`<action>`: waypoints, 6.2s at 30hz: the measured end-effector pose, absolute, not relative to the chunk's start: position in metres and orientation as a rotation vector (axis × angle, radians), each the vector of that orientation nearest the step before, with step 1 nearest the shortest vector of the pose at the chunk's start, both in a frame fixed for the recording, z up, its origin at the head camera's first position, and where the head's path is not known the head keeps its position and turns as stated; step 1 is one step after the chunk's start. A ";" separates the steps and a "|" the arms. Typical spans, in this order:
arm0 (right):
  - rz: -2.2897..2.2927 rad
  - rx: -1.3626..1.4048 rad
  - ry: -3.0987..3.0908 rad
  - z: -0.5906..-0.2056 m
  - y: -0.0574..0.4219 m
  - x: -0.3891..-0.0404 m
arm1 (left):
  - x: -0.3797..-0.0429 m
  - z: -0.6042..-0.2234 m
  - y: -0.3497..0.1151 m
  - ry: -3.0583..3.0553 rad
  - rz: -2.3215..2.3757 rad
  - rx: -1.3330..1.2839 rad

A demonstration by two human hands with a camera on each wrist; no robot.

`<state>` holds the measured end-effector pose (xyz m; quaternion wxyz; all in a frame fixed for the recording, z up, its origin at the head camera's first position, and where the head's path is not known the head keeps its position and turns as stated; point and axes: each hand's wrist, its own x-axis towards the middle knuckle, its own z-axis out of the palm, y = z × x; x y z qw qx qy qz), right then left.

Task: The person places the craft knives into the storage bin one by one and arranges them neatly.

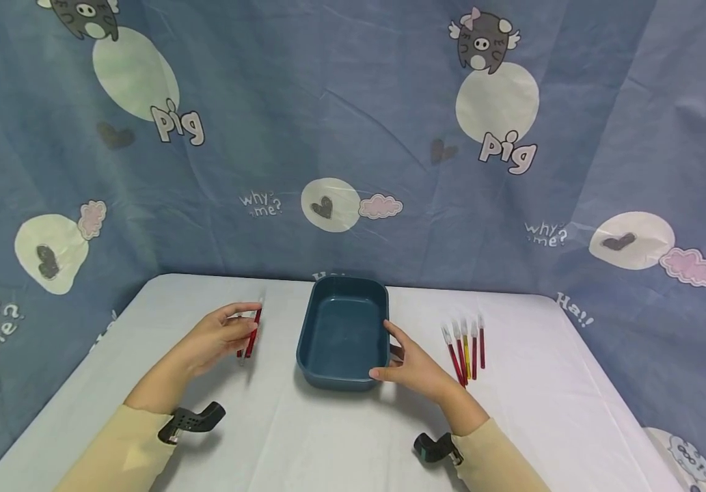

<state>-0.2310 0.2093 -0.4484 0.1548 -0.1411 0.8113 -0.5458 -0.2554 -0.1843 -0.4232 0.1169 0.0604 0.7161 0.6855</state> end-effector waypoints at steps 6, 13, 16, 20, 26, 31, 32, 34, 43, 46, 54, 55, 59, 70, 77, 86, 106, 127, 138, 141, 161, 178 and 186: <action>-1.556 -0.392 2.332 -0.449 0.209 -0.231 | -0.260 -0.419 -0.167 2.016 2.060 0.199; -1.571 -0.376 2.314 -0.450 0.209 -0.232 | -0.267 -0.416 -0.144 1.937 2.092 0.201; -1.569 -0.376 2.318 -0.449 0.209 -0.231 | -0.272 -0.414 -0.133 1.914 2.120 0.198; -1.570 -0.391 2.312 -0.448 0.209 -0.230 | -0.278 -0.413 -0.118 1.866 2.142 0.201; -1.566 -0.392 2.307 -0.447 0.210 -0.230 | -0.285 -0.413 -0.099 1.831 2.116 0.234; -1.559 -0.390 2.317 -0.446 0.210 -0.229 | -0.292 -0.417 -0.083 1.834 2.080 0.223; -1.555 -0.389 2.321 -0.446 0.210 -0.229 | -0.293 -0.417 -0.079 1.842 2.067 0.211; -1.552 -0.389 2.326 -0.445 0.210 -0.229 | -0.295 -0.419 -0.072 1.857 2.038 0.207; -1.562 -0.397 2.304 -0.446 0.209 -0.229 | -0.298 -0.415 -0.034 2.018 1.883 0.184; -1.561 -0.405 2.309 -0.446 0.210 -0.230 | -0.299 -0.411 -0.026 2.022 1.856 0.179; -1.541 -0.414 2.315 -0.447 0.210 -0.231 | -0.303 -0.407 -0.011 2.002 1.831 0.129; -1.543 -0.416 2.312 -0.447 0.211 -0.231 | -0.304 -0.408 -0.008 2.005 1.819 0.125; -1.544 -0.414 2.302 -0.448 0.212 -0.232 | -0.303 -0.414 0.004 2.053 1.758 0.102; -1.614 -0.449 2.218 -0.451 0.214 -0.234 | -0.304 -0.435 0.024 2.173 1.630 0.044; -1.616 -0.442 2.217 -0.451 0.213 -0.235 | -0.305 -0.446 0.024 2.179 1.652 0.090; -1.629 -0.438 2.204 -0.453 0.215 -0.234 | -0.307 -0.451 0.029 2.251 1.632 0.135; -1.626 -0.454 2.228 -0.456 0.214 -0.235 | -0.307 -0.449 0.025 2.289 1.634 0.203; -1.613 -0.444 2.237 -0.456 0.212 -0.236 | -0.285 -0.415 -0.012 2.372 1.698 0.347; -1.639 -0.426 2.232 -0.456 0.215 -0.234 | -0.264 -0.396 -0.039 2.507 1.629 0.488; -1.639 -0.418 2.231 -0.456 0.214 -0.234 | -0.256 -0.392 -0.048 2.548 1.635 0.474; -1.649 -0.433 2.238 -0.456 0.214 -0.231 | -0.241 -0.402 -0.123 2.731 1.733 0.268; -1.646 -0.412 2.239 -0.457 0.212 -0.232 | -0.262 -0.433 -0.196 2.788 1.654 -0.013; -1.650 -0.415 2.233 -0.457 0.213 -0.232 | -0.279 -0.453 -0.207 2.807 1.551 -0.076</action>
